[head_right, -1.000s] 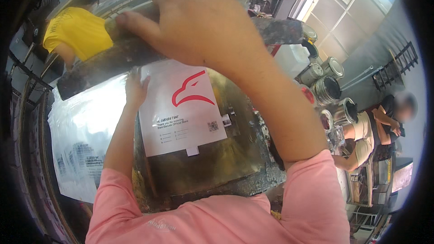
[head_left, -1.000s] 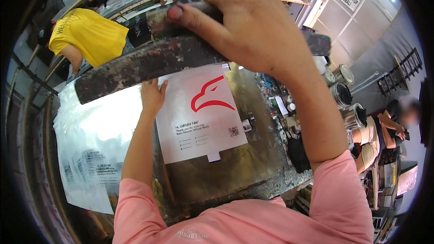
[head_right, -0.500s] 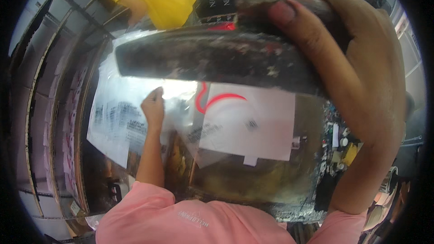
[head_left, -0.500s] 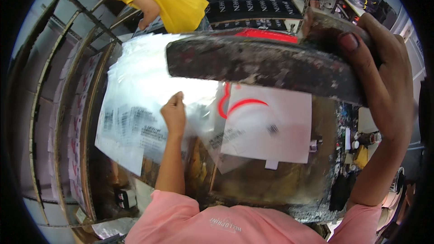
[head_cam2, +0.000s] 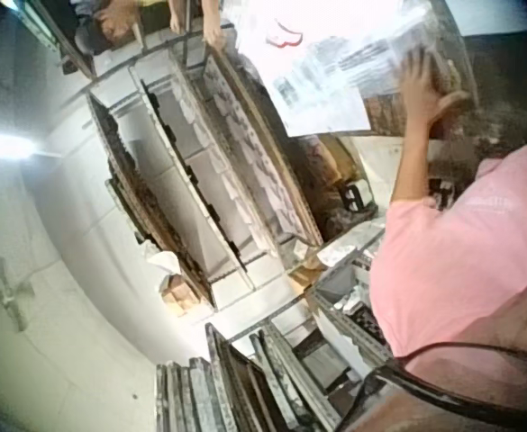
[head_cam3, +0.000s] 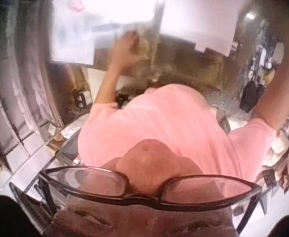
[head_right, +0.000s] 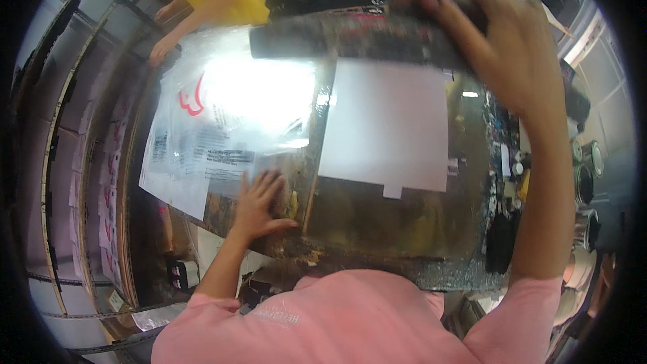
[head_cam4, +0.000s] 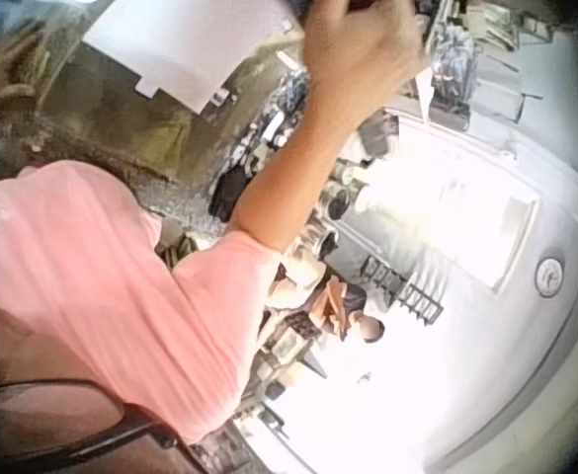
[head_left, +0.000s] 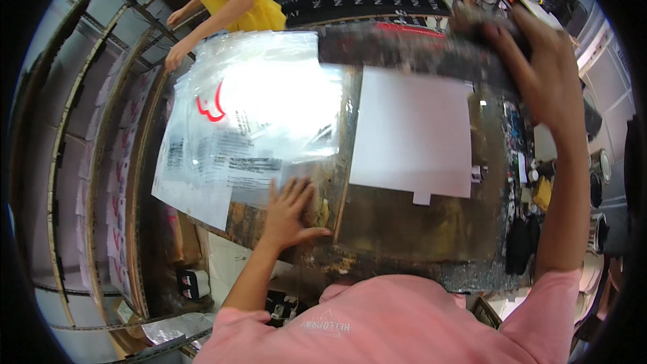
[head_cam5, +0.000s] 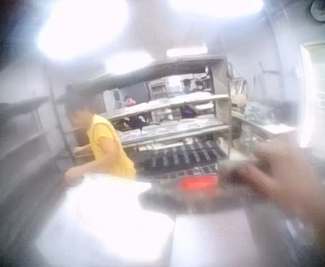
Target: The person performs screen printing by placing a transparent sheet over a design, applying red ink with a squeegee, and then lifting the screen to reveal the print. The person repeats this process for several sheets, placing them onto a stack.
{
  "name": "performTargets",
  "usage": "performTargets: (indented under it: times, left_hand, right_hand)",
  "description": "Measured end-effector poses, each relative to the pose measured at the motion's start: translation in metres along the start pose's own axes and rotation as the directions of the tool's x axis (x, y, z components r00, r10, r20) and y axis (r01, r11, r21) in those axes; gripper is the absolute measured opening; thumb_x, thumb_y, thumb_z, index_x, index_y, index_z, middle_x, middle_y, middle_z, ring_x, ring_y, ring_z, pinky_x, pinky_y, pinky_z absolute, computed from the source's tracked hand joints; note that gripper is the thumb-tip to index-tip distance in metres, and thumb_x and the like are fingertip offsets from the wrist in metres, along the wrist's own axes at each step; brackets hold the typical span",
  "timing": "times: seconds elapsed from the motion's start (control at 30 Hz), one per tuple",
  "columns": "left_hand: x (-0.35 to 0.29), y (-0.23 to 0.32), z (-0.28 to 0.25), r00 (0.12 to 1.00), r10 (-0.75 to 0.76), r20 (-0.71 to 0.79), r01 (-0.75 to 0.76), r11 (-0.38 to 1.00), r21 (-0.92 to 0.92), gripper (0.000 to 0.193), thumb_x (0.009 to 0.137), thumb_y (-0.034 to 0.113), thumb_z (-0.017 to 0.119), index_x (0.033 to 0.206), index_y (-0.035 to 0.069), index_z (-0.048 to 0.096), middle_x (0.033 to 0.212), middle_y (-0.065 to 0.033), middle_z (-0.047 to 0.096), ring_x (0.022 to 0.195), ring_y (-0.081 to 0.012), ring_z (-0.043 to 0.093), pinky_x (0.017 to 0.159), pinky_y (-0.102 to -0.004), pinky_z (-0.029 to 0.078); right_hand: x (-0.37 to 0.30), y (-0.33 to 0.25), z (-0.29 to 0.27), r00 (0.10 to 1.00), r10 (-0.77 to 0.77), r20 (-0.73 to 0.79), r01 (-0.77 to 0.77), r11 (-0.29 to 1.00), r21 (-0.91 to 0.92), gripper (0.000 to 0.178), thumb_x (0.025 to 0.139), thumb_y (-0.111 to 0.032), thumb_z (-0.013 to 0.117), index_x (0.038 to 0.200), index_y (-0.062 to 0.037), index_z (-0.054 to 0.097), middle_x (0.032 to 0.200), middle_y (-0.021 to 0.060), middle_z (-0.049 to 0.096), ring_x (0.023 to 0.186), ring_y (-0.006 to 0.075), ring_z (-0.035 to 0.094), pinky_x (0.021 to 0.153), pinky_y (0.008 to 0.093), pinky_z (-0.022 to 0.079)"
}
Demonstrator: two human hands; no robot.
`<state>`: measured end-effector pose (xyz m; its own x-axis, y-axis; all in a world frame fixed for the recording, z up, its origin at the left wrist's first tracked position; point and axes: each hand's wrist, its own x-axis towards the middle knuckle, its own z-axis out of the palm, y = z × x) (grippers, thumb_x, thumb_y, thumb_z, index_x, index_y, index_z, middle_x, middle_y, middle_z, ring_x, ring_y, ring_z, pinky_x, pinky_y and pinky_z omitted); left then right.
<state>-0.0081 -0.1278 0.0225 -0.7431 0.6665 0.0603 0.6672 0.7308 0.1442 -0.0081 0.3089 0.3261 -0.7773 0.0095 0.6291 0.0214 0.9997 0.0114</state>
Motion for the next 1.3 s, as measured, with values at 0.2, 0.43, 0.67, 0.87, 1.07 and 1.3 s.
performTargets:
  times: [0.2, 0.43, 0.67, 0.87, 1.07, 1.3]
  left_hand:
    - [0.151, 0.152, 0.036, 0.974, 0.217, -0.071, -0.227, 0.951, -0.211, 0.125, 0.074, 0.088, 0.071, 0.159, 0.0, 0.045, 0.17, -0.0238, 0.036, 0.158, -0.0459, 0.03, 0.129, -0.0659, 0.014]
    - [0.214, 0.244, 0.058, 0.915, 0.33, -0.232, -0.381, 0.897, -0.225, 0.126, 0.066, 0.093, 0.069, 0.147, -0.002, 0.058, 0.157, -0.0232, 0.048, 0.147, -0.0447, 0.043, 0.124, -0.0769, 0.01]
    - [0.208, 0.249, 0.057, 0.925, 0.363, -0.115, -0.38, 0.895, -0.235, 0.115, 0.066, 0.091, 0.07, 0.14, 0.003, 0.066, 0.153, -0.0181, 0.052, 0.139, -0.0403, 0.05, 0.12, -0.084, 0.004]
    - [0.206, 0.249, 0.069, 0.912, 0.382, -0.15, -0.409, 0.882, -0.233, 0.112, 0.067, 0.09, 0.07, 0.139, 0.005, 0.067, 0.15, -0.0168, 0.054, 0.137, -0.0388, 0.051, 0.121, -0.0833, 0.003]
    - [0.204, 0.24, 0.011, 0.898, 0.235, -0.372, -0.379, 0.844, -0.38, 0.088, 0.072, 0.063, 0.088, 0.137, 0.006, 0.068, 0.136, -0.0158, 0.063, 0.125, -0.0324, 0.061, 0.119, -0.0674, 0.032]
    - [0.136, 0.117, -0.103, 0.922, -0.378, 0.081, 0.049, -0.093, -0.994, 0.125, 0.068, 0.024, 0.104, 0.166, 0.002, 0.029, 0.12, -0.0115, 0.07, 0.107, -0.019, 0.069, 0.086, -0.0316, 0.059]
  right_hand:
    - [-0.006, 0.048, 0.017, 0.999, -0.039, -0.019, 0.041, 0.992, 0.123, 0.062, 0.103, -0.06, 0.06, 0.106, 0.0001, 0.075, 0.09, 0.0241, 0.071, 0.08, 0.0411, 0.067, 0.082, 0.0486, 0.051]
    - [-0.006, 0.056, 0.021, 0.994, -0.112, 0.009, 0.111, 0.99, 0.081, 0.063, 0.103, -0.063, 0.057, 0.089, -0.0019, 0.068, 0.081, 0.0201, 0.068, 0.078, 0.0367, 0.066, 0.08, 0.0487, 0.05]
    - [0.002, 0.073, 0.027, 0.991, -0.102, 0.086, 0.09, 0.987, 0.134, 0.061, 0.101, -0.061, 0.06, 0.091, -0.0015, 0.068, 0.082, 0.0211, 0.068, 0.079, 0.0388, 0.066, 0.081, 0.0495, 0.05]
    - [0.002, 0.069, 0.024, 0.995, -0.078, 0.066, 0.068, 0.987, 0.148, 0.059, 0.1, -0.059, 0.064, 0.092, -0.0012, 0.069, 0.083, 0.0219, 0.068, 0.081, 0.0406, 0.067, 0.082, 0.0502, 0.049]
    - [0.001, 0.055, 0.009, 0.999, 0.005, 0.035, -0.01, 0.988, 0.155, 0.057, 0.098, -0.058, 0.067, 0.093, -0.0009, 0.069, 0.084, 0.0227, 0.068, 0.082, 0.0424, 0.067, 0.083, 0.0509, 0.049]
    - [-0.093, 0.01, 0.029, 0.925, -0.059, 0.376, 0.016, 0.993, 0.116, 0.046, 0.091, -0.041, 0.077, 0.116, -0.0054, 0.061, 0.109, 0.0145, 0.063, 0.11, 0.0363, 0.061, 0.103, 0.0642, 0.037]
